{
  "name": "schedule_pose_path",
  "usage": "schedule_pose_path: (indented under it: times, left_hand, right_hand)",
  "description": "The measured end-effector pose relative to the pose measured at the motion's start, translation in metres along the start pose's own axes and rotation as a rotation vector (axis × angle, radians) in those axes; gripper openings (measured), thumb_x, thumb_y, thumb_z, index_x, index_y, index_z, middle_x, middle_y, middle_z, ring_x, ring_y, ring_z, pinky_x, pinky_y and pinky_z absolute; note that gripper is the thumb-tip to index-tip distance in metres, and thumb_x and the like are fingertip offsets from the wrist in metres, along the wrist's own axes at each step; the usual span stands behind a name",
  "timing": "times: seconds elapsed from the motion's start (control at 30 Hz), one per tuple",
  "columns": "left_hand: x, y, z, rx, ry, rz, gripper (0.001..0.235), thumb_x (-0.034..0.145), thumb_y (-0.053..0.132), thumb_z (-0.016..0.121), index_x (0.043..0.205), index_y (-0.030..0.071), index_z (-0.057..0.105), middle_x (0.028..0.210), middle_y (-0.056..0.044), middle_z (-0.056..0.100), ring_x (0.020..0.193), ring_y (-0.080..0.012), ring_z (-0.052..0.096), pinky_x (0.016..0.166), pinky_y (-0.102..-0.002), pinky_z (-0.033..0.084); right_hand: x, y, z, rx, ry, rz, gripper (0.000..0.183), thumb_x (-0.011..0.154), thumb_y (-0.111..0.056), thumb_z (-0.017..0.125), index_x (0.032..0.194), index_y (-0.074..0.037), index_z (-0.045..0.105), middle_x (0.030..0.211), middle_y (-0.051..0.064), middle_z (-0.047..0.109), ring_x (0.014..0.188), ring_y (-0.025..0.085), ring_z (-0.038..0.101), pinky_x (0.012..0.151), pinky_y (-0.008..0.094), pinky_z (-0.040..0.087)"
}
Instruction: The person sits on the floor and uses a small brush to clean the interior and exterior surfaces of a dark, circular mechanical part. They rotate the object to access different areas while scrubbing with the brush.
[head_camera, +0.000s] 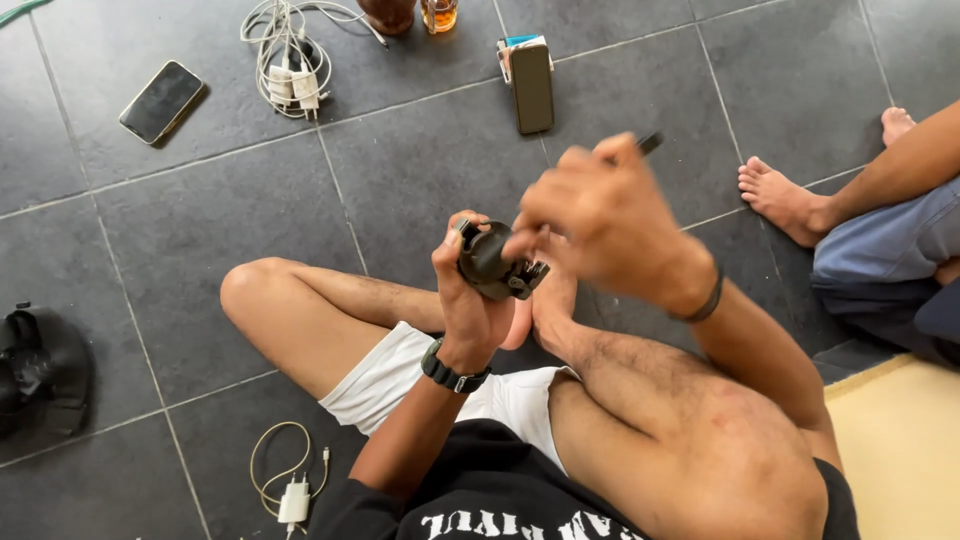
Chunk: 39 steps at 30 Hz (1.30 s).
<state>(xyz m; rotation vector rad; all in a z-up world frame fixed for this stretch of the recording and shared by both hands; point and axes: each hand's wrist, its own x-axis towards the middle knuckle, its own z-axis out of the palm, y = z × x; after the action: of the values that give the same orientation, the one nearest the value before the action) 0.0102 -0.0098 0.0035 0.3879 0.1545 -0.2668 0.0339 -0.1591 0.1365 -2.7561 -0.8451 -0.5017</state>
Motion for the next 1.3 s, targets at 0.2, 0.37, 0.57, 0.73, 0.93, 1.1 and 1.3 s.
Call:
schedule_pose_path:
  times: [0.2,0.37,0.57,0.73,0.93,1.1,1.3]
  left_hand:
    - [-0.003,-0.001,-0.001,-0.044,-0.075,-0.031,0.026,0.107,0.038,0.042,0.115,0.014,0.043,0.095,-0.003,0.047,0.076,-0.0185,0.062,0.063,-0.033,0.06]
    - [-0.001,0.002,0.002,0.024,0.004,-0.027,0.026,0.105,0.042,0.045,0.112,0.017,0.044,0.102,-0.001,0.049,0.091,-0.0182,0.061,0.077,-0.036,0.056]
    - [-0.009,0.005,0.006,0.014,0.044,-0.058,0.028,0.103,0.044,0.045,0.111,0.018,0.044,0.105,-0.002,0.049,0.089,-0.0188,0.06,0.079,-0.038,0.057]
    - [0.001,0.006,-0.007,0.04,0.024,-0.087,0.026,0.104,0.045,0.04,0.112,0.02,0.041,0.101,0.002,0.044,0.084,-0.0129,0.056,0.071,-0.031,0.055]
    - [-0.003,0.006,-0.003,0.048,0.035,-0.059,0.028,0.103,0.044,0.043,0.112,0.017,0.042,0.103,-0.001,0.043,0.085,-0.0184,0.056,0.072,-0.035,0.053]
    - [-0.006,0.008,0.014,0.026,0.053,-0.051,0.027,0.103,0.044,0.043,0.111,0.018,0.041,0.105,0.0,0.043,0.086,-0.0174,0.056,0.074,-0.036,0.053]
    - [-0.008,0.015,0.01,0.116,0.025,-0.056,0.028,0.103,0.048,0.04,0.112,0.021,0.04,0.106,0.003,0.044,0.091,-0.0177,0.056,0.079,-0.038,0.051]
  right_hand:
    - [-0.002,-0.019,0.007,0.003,-0.022,-0.062,0.034,0.099,-0.054,0.064,0.081,-0.026,0.054,0.075,-0.007,0.052,0.078,0.015,0.051,0.087,0.037,0.033]
    - [-0.001,0.002,0.001,0.017,0.013,-0.013,0.024,0.095,-0.042,0.074,0.084,-0.025,0.06,0.076,-0.008,0.054,0.079,0.015,0.052,0.087,0.037,0.033]
    - [-0.004,0.004,0.005,0.003,0.038,-0.016,0.026,0.091,-0.046,0.075,0.081,-0.027,0.059,0.075,-0.009,0.054,0.078,0.015,0.052,0.086,0.037,0.032]
    - [-0.006,-0.011,0.01,-0.044,0.042,-0.075,0.031,0.094,-0.044,0.071,0.08,-0.025,0.052,0.075,-0.006,0.05,0.077,0.016,0.049,0.085,0.037,0.034]
    - [-0.005,-0.009,0.01,-0.062,0.082,-0.068,0.035,0.1,-0.051,0.061,0.077,-0.026,0.052,0.073,-0.008,0.051,0.076,0.015,0.049,0.083,0.037,0.035]
    - [-0.001,0.006,0.003,-0.085,0.097,-0.045,0.038,0.103,-0.057,0.057,0.082,-0.026,0.056,0.073,-0.008,0.051,0.076,0.015,0.05,0.084,0.037,0.034]
    - [-0.002,0.013,0.008,-0.007,0.084,-0.02,0.037,0.1,-0.054,0.065,0.084,-0.022,0.055,0.074,-0.004,0.049,0.077,0.017,0.048,0.086,0.035,0.033]
